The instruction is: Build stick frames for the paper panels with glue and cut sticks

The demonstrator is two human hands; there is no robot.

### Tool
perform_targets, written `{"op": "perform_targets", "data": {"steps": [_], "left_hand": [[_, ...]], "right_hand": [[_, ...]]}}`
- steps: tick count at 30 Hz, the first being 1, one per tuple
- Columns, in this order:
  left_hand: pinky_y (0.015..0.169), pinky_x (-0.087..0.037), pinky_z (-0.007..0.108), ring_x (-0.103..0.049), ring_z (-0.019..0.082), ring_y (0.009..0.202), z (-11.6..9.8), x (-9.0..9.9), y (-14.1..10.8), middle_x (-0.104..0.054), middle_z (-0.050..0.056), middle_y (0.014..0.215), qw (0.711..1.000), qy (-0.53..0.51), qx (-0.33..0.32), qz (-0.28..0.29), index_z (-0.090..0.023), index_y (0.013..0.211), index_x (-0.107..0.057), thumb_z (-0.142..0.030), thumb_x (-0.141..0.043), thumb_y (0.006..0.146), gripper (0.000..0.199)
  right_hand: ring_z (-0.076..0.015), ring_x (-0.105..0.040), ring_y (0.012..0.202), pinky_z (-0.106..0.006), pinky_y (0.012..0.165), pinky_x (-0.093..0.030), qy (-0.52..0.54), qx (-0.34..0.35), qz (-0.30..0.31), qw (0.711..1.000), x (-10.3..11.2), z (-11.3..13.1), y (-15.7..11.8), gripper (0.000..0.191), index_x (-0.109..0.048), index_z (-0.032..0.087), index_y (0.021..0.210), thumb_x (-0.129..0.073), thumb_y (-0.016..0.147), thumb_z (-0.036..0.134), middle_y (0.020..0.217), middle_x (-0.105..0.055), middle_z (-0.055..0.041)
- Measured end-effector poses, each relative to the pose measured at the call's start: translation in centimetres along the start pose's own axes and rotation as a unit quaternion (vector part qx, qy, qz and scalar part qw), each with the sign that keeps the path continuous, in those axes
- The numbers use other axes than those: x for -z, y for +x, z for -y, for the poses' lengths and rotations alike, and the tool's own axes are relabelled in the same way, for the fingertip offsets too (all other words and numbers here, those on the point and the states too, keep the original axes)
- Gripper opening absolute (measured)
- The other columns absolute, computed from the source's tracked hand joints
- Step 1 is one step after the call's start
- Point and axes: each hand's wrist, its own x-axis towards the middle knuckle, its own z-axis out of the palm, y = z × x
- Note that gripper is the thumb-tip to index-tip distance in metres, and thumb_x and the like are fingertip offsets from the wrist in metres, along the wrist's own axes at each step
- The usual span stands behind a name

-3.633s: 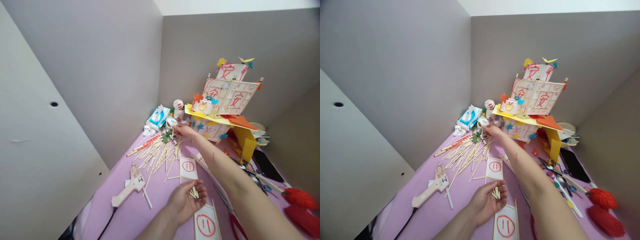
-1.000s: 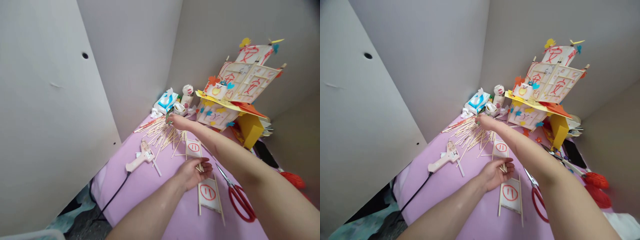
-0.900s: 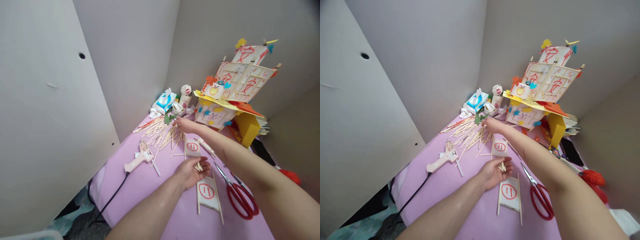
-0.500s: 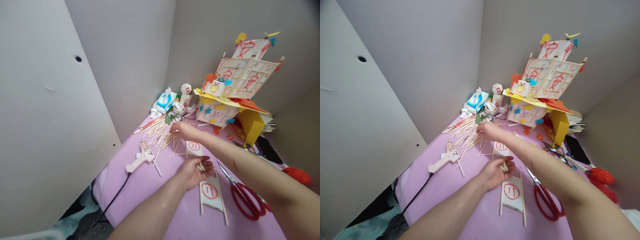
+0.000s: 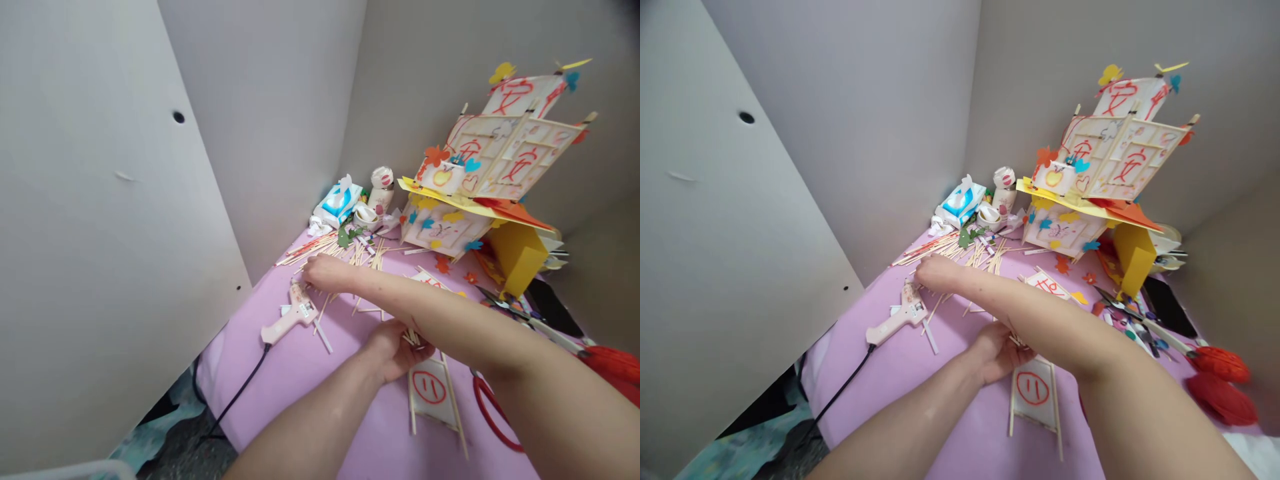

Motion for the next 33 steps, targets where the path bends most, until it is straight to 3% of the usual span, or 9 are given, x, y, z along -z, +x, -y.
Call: {"op": "perform_targets", "data": {"steps": [4, 8, 10, 13, 16, 21, 26, 29, 33], "left_hand": [[0.063, -0.049, 0.025, -0.059, 0.013, 0.062, 0.0, 0.2, -0.2, -0.06, 0.006, 0.067, 0.999, -0.003, 0.001, 0.035, -0.007, 0.079, -0.062, -0.013, -0.06, 0.074, 0.008], [0.07, -0.05, 0.027, -0.063, 0.016, 0.071, -0.3, 0.4, -0.4, -0.064, 0.01, 0.076, 0.999, -0.026, 0.009, 0.041, -0.005, 0.088, -0.064, -0.015, -0.06, 0.076, 0.016], [0.077, -0.051, 0.029, -0.064, 0.018, 0.078, -0.5, 0.3, -0.4, -0.065, 0.012, 0.082, 0.998, -0.053, -0.011, 0.043, -0.005, 0.088, -0.064, -0.019, -0.057, 0.08, 0.017], [0.086, -0.049, 0.032, -0.063, 0.023, 0.095, -0.6, 0.3, -0.3, -0.066, 0.016, 0.092, 0.995, -0.073, -0.048, 0.048, -0.005, 0.091, -0.064, -0.027, -0.047, 0.088, 0.028], [0.089, -0.048, 0.034, -0.063, 0.022, 0.095, -0.6, 0.3, -0.1, -0.066, 0.014, 0.094, 0.994, -0.073, -0.055, 0.059, -0.007, 0.096, -0.063, -0.031, -0.043, 0.091, 0.031], [0.089, -0.048, 0.035, -0.064, 0.019, 0.084, -0.6, 0.3, 0.0, -0.066, 0.012, 0.088, 0.994, -0.073, -0.047, 0.066, -0.007, 0.099, -0.061, -0.031, -0.042, 0.092, 0.031], [0.093, -0.047, 0.035, -0.064, 0.021, 0.093, -0.5, 0.2, -0.1, -0.066, 0.014, 0.093, 0.995, -0.053, -0.043, 0.067, -0.006, 0.1, -0.06, -0.027, -0.044, 0.091, 0.028], [0.094, -0.047, 0.034, -0.064, 0.021, 0.096, -0.5, 0.2, -0.2, -0.066, 0.014, 0.097, 0.997, -0.035, -0.031, 0.068, -0.007, 0.099, -0.061, -0.022, -0.051, 0.087, 0.022], [0.094, -0.047, 0.032, -0.065, 0.02, 0.095, -0.4, 0.2, -0.4, -0.067, 0.011, 0.096, 0.998, -0.028, -0.005, 0.06, -0.008, 0.099, -0.061, -0.017, -0.058, 0.083, 0.019]], "right_hand": [[-0.0158, -0.056, 0.073, -0.025, 0.064, -0.034, 0.052, -0.128, -0.059, 0.989, 2.4, -0.8, -3.6, 0.018, -0.063, 0.012, 0.089, -0.046, 0.083, 0.012, 0.082, -0.067, -0.0089], [-0.0108, -0.052, 0.059, -0.021, 0.057, -0.033, 0.195, -0.284, -0.149, 0.927, 3.7, -1.2, -10.4, 0.029, -0.059, 0.017, 0.105, -0.049, 0.078, 0.014, 0.069, -0.063, 0.0009], [-0.0102, -0.051, 0.057, -0.021, 0.056, -0.034, 0.234, -0.333, -0.171, 0.897, 3.5, -0.8, -14.3, 0.023, -0.062, 0.018, 0.096, -0.05, 0.077, 0.018, 0.064, -0.06, 0.0024], [-0.011, -0.053, 0.057, -0.021, 0.053, -0.036, 0.302, -0.396, -0.141, 0.855, 2.8, 0.7, -19.3, 0.019, -0.064, 0.018, 0.09, -0.053, 0.077, 0.026, 0.065, -0.061, 0.0014], [-0.0119, -0.057, 0.059, -0.022, 0.054, -0.04, 0.345, -0.423, -0.114, 0.83, 2.0, 2.6, -22.2, 0.019, -0.065, 0.019, 0.091, -0.054, 0.077, 0.026, 0.068, -0.065, 0.0003], [-0.0134, -0.061, 0.068, -0.023, 0.063, -0.044, 0.327, -0.412, -0.113, 0.843, 0.6, 4.4, -23.1, 0.022, -0.07, 0.022, 0.092, -0.052, 0.08, 0.023, 0.076, -0.07, -0.0002], [-0.0158, -0.064, 0.076, -0.024, 0.068, -0.046, 0.288, -0.427, -0.142, 0.845, 0.8, 4.0, -23.3, 0.022, -0.07, 0.021, 0.094, -0.052, 0.082, 0.024, 0.086, -0.072, -0.0027], [-0.0161, -0.065, 0.076, -0.025, 0.067, -0.046, 0.268, -0.442, -0.166, 0.84, 1.2, 2.3, -23.2, 0.02, -0.07, 0.021, 0.09, -0.053, 0.082, 0.027, 0.086, -0.072, -0.0029], [-0.0145, -0.064, 0.07, -0.024, 0.066, -0.046, 0.251, -0.449, -0.163, 0.842, 0.1, -2.4, -22.3, 0.018, -0.071, 0.018, 0.086, -0.056, 0.079, 0.023, 0.081, -0.072, -0.0038]]}}
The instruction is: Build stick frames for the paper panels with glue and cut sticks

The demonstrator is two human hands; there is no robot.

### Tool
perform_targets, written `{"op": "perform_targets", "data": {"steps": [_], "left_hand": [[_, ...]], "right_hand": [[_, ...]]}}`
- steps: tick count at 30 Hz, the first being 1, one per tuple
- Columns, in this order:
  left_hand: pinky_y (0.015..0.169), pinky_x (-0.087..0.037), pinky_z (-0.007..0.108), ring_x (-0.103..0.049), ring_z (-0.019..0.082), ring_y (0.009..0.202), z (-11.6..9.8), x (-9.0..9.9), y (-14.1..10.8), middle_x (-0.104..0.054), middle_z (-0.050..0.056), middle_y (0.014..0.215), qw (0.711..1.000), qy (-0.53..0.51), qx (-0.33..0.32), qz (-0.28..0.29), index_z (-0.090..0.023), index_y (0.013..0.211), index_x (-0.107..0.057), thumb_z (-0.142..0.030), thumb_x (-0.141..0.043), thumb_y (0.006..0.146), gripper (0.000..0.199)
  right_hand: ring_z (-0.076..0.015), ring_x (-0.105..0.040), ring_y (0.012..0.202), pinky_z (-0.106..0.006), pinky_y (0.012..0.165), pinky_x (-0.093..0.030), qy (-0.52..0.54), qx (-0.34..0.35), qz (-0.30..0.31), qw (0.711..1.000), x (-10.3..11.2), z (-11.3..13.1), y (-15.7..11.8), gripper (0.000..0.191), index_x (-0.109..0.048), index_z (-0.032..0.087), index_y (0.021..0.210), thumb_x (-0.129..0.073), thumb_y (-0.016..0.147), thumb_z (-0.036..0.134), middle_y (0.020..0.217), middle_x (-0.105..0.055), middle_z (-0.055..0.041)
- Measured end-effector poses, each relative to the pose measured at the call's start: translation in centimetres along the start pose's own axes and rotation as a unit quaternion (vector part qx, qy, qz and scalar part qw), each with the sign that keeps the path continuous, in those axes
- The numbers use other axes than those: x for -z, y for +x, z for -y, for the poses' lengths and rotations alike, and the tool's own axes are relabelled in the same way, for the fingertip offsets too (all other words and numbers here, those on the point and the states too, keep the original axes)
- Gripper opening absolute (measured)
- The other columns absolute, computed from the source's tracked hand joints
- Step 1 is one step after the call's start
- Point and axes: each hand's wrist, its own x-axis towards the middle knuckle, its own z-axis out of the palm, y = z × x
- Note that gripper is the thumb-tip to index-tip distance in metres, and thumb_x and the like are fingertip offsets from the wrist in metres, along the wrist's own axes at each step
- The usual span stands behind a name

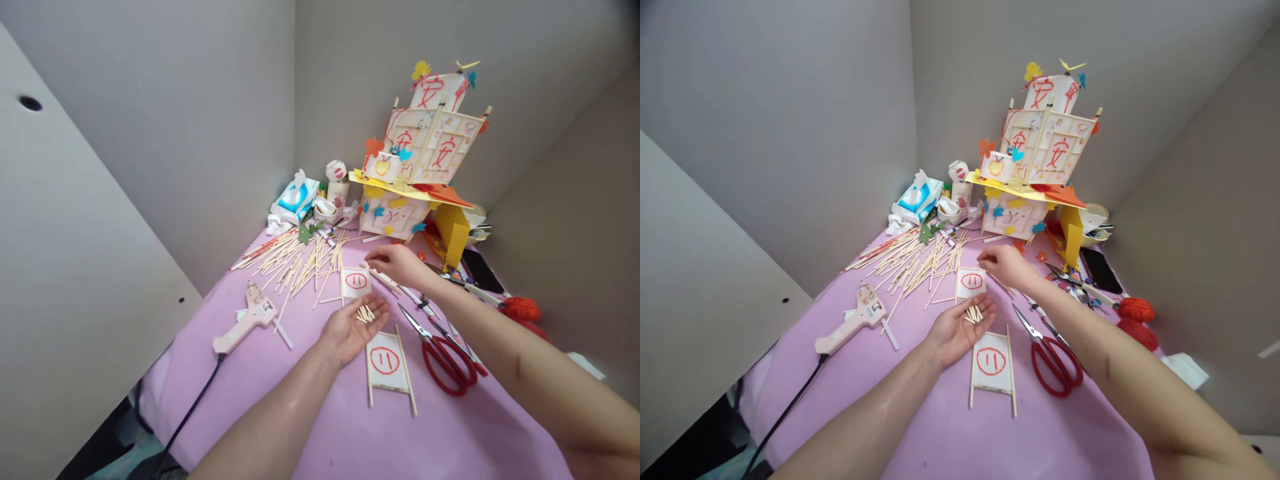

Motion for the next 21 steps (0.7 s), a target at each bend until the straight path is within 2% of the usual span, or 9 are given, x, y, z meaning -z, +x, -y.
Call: {"op": "perform_targets", "data": {"steps": [2, 4, 8, 12, 17, 21], "left_hand": [[0.094, -0.047, 0.032, -0.064, 0.02, 0.096, 0.0, 0.1, 0.0, -0.067, 0.011, 0.096, 1.0, 0.0, 0.002, 0.003, -0.008, 0.101, -0.061, -0.018, -0.059, 0.082, 0.021], [0.094, -0.047, 0.032, -0.064, 0.02, 0.097, 0.0, 0.1, 0.1, -0.066, 0.011, 0.096, 1.0, -0.001, 0.002, 0.009, -0.008, 0.102, -0.061, -0.018, -0.059, 0.082, 0.022], [0.091, -0.049, 0.031, -0.065, 0.021, 0.095, 0.0, 0.1, 0.2, -0.066, 0.011, 0.096, 1.0, 0.004, 0.003, 0.003, -0.007, 0.101, -0.061, -0.016, -0.058, 0.082, 0.021], [0.089, -0.049, 0.031, -0.065, 0.021, 0.093, -0.1, -0.1, 0.2, -0.066, 0.011, 0.094, 1.0, 0.006, 0.004, -0.012, -0.006, 0.099, -0.061, -0.016, -0.058, 0.081, 0.02], [0.088, -0.049, 0.032, -0.066, 0.021, 0.09, -0.1, -0.2, 0.1, -0.067, 0.012, 0.093, 1.0, 0.009, 0.004, -0.015, -0.006, 0.097, -0.062, -0.017, -0.057, 0.082, 0.019], [0.089, -0.048, 0.033, -0.066, 0.021, 0.089, 0.0, -0.2, 0.2, -0.067, 0.013, 0.092, 1.0, 0.01, 0.001, -0.005, -0.006, 0.095, -0.064, -0.018, -0.055, 0.082, 0.02]], "right_hand": [[-0.0131, -0.063, 0.071, -0.023, 0.067, -0.046, -0.023, 0.028, 0.044, 0.998, -0.7, -1.2, 2.7, 0.02, -0.071, 0.017, 0.091, -0.056, 0.078, 0.019, 0.085, -0.072, -0.0033], [-0.0131, -0.063, 0.075, -0.022, 0.069, -0.046, -0.037, 0.037, 0.054, 0.997, -1.5, -1.8, 5.3, 0.022, -0.07, 0.015, 0.094, -0.055, 0.078, 0.015, 0.088, -0.072, -0.0042], [-0.0157, -0.062, 0.082, -0.023, 0.074, -0.044, -0.075, 0.07, 0.074, 0.992, -3.5, -1.1, 9.0, 0.031, -0.069, 0.017, 0.102, -0.059, 0.072, 0.011, 0.095, -0.071, -0.0047], [-0.0204, -0.062, 0.085, -0.025, 0.072, -0.044, -0.116, 0.088, 0.093, 0.985, -5.2, 0.5, 11.6, 0.041, -0.067, 0.015, 0.106, -0.068, 0.064, 0.013, 0.099, -0.069, -0.0093], [-0.0196, -0.061, 0.08, -0.024, 0.069, -0.043, -0.136, 0.085, 0.089, 0.983, -7.1, 2.1, 14.4, 0.033, -0.066, 0.012, 0.1, -0.067, 0.067, 0.018, 0.094, -0.069, -0.0103], [-0.0185, -0.061, 0.081, -0.024, 0.07, -0.043, -0.123, 0.101, 0.073, 0.985, -8.3, 3.5, 15.6, 0.027, -0.067, 0.011, 0.097, -0.065, 0.072, 0.022, 0.093, -0.069, -0.0099]]}}
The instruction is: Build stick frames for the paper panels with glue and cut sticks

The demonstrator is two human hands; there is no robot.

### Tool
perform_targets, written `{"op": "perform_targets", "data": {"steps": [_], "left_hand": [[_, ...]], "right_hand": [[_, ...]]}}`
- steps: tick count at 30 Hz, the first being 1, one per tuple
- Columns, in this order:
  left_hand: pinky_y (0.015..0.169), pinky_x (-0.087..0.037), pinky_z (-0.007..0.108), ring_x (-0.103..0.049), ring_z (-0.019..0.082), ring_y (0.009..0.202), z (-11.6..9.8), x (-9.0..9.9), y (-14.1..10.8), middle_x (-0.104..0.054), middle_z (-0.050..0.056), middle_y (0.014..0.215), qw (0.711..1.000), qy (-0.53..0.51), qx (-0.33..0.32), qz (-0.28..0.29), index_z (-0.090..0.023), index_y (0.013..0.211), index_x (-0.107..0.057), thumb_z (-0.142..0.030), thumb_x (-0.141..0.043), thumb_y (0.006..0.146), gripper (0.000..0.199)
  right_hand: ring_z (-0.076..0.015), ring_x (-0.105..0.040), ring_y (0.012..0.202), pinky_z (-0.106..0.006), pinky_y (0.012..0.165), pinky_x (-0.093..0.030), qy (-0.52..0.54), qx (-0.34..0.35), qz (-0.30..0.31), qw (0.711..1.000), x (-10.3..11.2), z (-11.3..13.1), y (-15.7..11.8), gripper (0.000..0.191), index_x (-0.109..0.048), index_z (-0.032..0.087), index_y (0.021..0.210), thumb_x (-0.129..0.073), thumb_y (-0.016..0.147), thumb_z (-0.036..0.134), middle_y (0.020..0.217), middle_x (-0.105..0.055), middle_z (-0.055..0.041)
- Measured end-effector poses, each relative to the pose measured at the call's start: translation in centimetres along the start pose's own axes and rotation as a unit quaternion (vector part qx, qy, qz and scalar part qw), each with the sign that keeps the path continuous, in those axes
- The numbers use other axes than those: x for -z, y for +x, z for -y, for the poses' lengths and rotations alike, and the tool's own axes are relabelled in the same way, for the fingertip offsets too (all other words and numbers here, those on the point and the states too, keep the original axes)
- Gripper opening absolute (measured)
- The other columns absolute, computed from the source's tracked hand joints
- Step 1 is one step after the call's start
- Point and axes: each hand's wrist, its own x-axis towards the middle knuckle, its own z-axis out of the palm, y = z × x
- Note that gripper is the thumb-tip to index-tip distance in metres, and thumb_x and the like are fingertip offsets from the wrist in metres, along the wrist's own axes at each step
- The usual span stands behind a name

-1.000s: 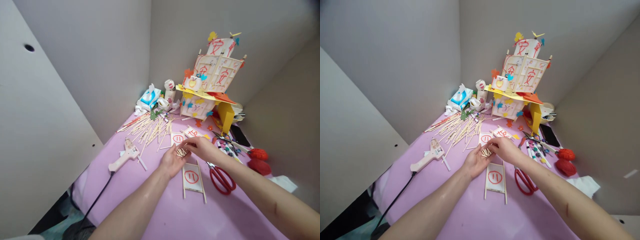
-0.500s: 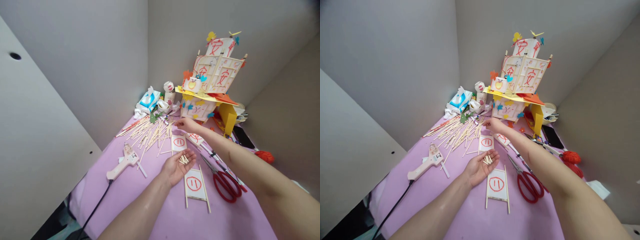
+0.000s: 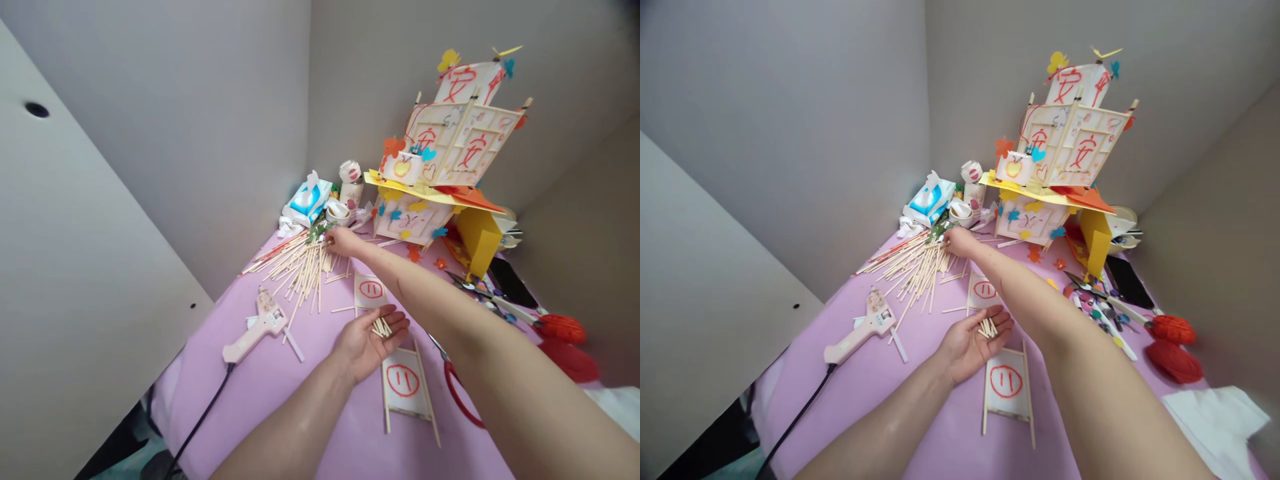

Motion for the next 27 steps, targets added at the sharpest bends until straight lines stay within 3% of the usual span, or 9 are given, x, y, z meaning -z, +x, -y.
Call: {"op": "perform_targets", "data": {"steps": [4, 13, 17, 20, 23, 27], "left_hand": [[0.089, -0.048, 0.033, -0.066, 0.02, 0.088, 0.0, -0.1, 0.0, -0.067, 0.013, 0.091, 1.0, 0.002, 0.001, -0.002, -0.006, 0.094, -0.064, -0.018, -0.055, 0.082, 0.019], [0.089, -0.049, 0.031, -0.066, 0.02, 0.091, -0.1, -0.1, -0.2, -0.066, 0.011, 0.093, 1.0, -0.007, 0.007, -0.01, -0.006, 0.098, -0.063, -0.017, -0.06, 0.08, 0.021], [0.087, -0.05, 0.031, -0.066, 0.02, 0.09, -0.1, -0.1, -0.1, -0.067, 0.011, 0.093, 1.0, -0.002, 0.003, -0.012, -0.006, 0.098, -0.063, -0.017, -0.059, 0.081, 0.02], [0.087, -0.05, 0.031, -0.066, 0.02, 0.09, -0.1, 0.0, -0.1, -0.066, 0.012, 0.093, 1.0, -0.004, 0.002, -0.008, -0.007, 0.096, -0.063, -0.018, -0.059, 0.081, 0.019], [0.088, -0.05, 0.032, -0.065, 0.02, 0.091, -0.1, 0.0, 0.0, -0.066, 0.012, 0.094, 1.0, -0.007, 0.005, -0.008, -0.007, 0.095, -0.062, -0.018, -0.059, 0.081, 0.018], [0.087, -0.05, 0.031, -0.065, 0.019, 0.09, -0.1, -0.1, -0.1, -0.066, 0.012, 0.094, 1.0, -0.009, 0.008, -0.01, -0.007, 0.096, -0.062, -0.017, -0.058, 0.081, 0.018]], "right_hand": [[-0.0171, -0.061, 0.083, -0.024, 0.074, -0.043, 0.019, 0.022, -0.017, 0.999, 0.2, 0.1, 0.3, 0.026, -0.068, 0.013, 0.1, -0.058, 0.076, 0.015, 0.097, -0.069, -0.0083], [-0.018, -0.062, 0.083, -0.025, 0.076, -0.044, 0.023, 0.014, -0.04, 0.999, 1.2, -4.0, -3.0, 0.026, -0.07, 0.013, 0.096, -0.053, 0.077, 0.009, 0.094, -0.071, -0.0083], [-0.018, -0.059, 0.099, -0.028, 0.087, -0.043, 0.029, 0.068, -0.047, 0.996, 0.2, -2.7, -4.5, 0.035, -0.065, 0.014, 0.109, -0.049, 0.079, 0.007, 0.111, -0.065, -0.0093], [-0.0176, -0.048, 0.118, -0.03, 0.098, -0.037, 0.031, 0.156, -0.039, 0.986, -0.6, -1.1, -5.2, 0.05, -0.058, 0.018, 0.122, -0.045, 0.077, 0.0, 0.129, -0.055, -0.009], [-0.02, -0.041, 0.127, -0.034, 0.102, -0.033, 0.026, 0.234, -0.017, 0.972, -1.2, -0.4, -5.8, 0.055, -0.057, 0.021, 0.124, -0.045, 0.075, -0.002, 0.137, -0.047, -0.0107], [-0.0212, -0.046, 0.121, -0.034, 0.098, -0.037, 0.026, 0.212, -0.027, 0.976, -1.3, -1.2, -6.5, 0.048, -0.063, 0.016, 0.115, -0.043, 0.075, -0.002, 0.129, -0.052, -0.0134]]}}
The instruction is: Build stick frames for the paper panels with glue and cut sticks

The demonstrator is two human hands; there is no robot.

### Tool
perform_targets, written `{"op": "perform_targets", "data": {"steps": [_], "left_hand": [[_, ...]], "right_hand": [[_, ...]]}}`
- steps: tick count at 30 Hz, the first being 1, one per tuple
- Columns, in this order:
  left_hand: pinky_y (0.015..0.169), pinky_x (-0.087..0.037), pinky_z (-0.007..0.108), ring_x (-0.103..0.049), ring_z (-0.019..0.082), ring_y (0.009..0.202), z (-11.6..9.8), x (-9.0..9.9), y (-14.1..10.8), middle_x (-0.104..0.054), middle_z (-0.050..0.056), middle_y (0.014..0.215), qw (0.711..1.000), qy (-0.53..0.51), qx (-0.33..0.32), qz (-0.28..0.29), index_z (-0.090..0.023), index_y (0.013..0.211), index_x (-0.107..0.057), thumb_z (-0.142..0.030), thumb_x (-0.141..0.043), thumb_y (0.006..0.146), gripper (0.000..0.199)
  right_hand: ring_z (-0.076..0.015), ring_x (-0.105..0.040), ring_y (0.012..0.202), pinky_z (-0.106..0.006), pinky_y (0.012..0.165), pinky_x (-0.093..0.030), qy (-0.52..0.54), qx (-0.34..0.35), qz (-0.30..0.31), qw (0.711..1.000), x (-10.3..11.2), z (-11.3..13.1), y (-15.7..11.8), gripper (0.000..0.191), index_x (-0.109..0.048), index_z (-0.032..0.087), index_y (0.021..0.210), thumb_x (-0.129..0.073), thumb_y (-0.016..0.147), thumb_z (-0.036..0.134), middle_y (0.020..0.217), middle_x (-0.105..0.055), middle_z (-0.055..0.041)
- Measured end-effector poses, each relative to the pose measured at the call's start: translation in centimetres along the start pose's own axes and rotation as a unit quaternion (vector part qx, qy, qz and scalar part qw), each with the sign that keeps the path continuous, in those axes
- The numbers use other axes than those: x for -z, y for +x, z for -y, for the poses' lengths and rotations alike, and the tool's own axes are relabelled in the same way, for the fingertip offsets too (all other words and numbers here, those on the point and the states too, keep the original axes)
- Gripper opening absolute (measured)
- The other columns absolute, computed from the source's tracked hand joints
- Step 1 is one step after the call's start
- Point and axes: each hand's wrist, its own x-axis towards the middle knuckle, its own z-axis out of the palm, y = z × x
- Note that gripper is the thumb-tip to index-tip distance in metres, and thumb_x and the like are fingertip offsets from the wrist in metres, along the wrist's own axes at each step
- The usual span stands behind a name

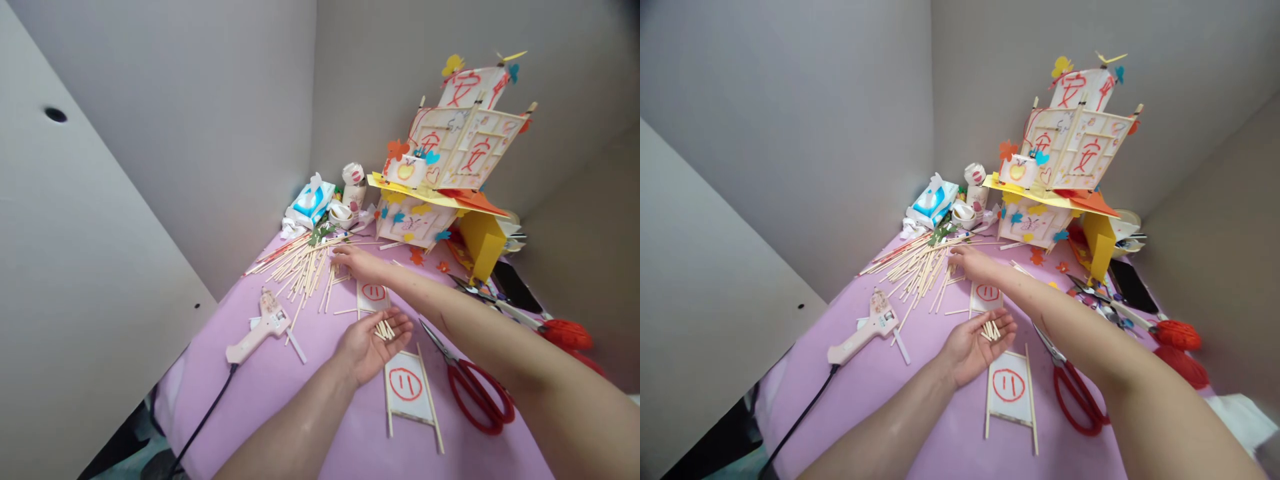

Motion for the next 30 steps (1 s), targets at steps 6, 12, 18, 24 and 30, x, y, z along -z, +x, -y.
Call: {"op": "perform_targets", "data": {"steps": [6, 12, 18, 24, 30], "left_hand": [[0.088, -0.049, 0.031, -0.066, 0.019, 0.089, 0.0, -0.2, -0.2, -0.066, 0.011, 0.091, 1.0, -0.001, -0.002, -0.001, -0.006, 0.097, -0.062, -0.016, -0.057, 0.082, 0.019], [0.089, -0.049, 0.031, -0.066, 0.019, 0.089, -0.1, -0.2, -0.2, -0.066, 0.011, 0.092, 1.0, -0.003, -0.003, 0.004, -0.006, 0.096, -0.062, -0.016, -0.056, 0.082, 0.019], [0.09, -0.048, 0.032, -0.065, 0.02, 0.089, -0.1, -0.1, 0.0, -0.066, 0.011, 0.092, 1.0, -0.006, 0.002, 0.004, -0.006, 0.096, -0.062, -0.017, -0.056, 0.082, 0.019], [0.089, -0.048, 0.033, -0.066, 0.021, 0.089, 0.1, 0.3, 0.2, -0.066, 0.012, 0.092, 1.0, 0.004, -0.007, 0.01, -0.005, 0.096, -0.063, -0.019, -0.056, 0.082, 0.021], [0.088, -0.048, 0.033, -0.066, 0.022, 0.089, 0.1, 0.3, 0.1, -0.066, 0.013, 0.091, 1.0, 0.004, -0.009, 0.009, -0.005, 0.096, -0.063, -0.019, -0.055, 0.082, 0.022]], "right_hand": [[-0.0169, -0.056, 0.1, -0.027, 0.087, -0.042, 0.003, -0.022, -0.012, 1.0, 0.6, -0.4, -1.3, 0.039, -0.068, 0.016, 0.103, -0.043, 0.077, 0.0, 0.109, -0.063, -0.0093], [-0.0156, -0.057, 0.091, -0.024, 0.081, -0.041, -0.017, -0.06, -0.004, 0.998, 1.1, 0.4, -1.0, 0.029, -0.07, 0.017, 0.093, -0.046, 0.08, 0.005, 0.098, -0.065, -0.0063], [-0.019, -0.057, 0.093, -0.027, 0.08, -0.04, -0.035, -0.13, -0.034, 0.99, 1.7, 0.7, 0.8, 0.025, -0.066, 0.013, 0.1, -0.049, 0.082, 0.014, 0.103, -0.065, -0.0107], [-0.0192, -0.059, 0.081, -0.025, 0.068, -0.039, -0.027, -0.154, -0.003, 0.988, 0.8, 1.8, 3.0, 0.027, -0.066, 0.017, 0.094, -0.066, 0.07, 0.029, 0.092, -0.069, -0.0067], [-0.018, -0.059, 0.079, -0.025, 0.067, -0.04, -0.005, -0.16, -0.004, 0.987, 1.3, 3.3, 3.4, 0.03, -0.061, 0.015, 0.097, -0.063, 0.067, 0.019, 0.092, -0.067, -0.0071]]}}
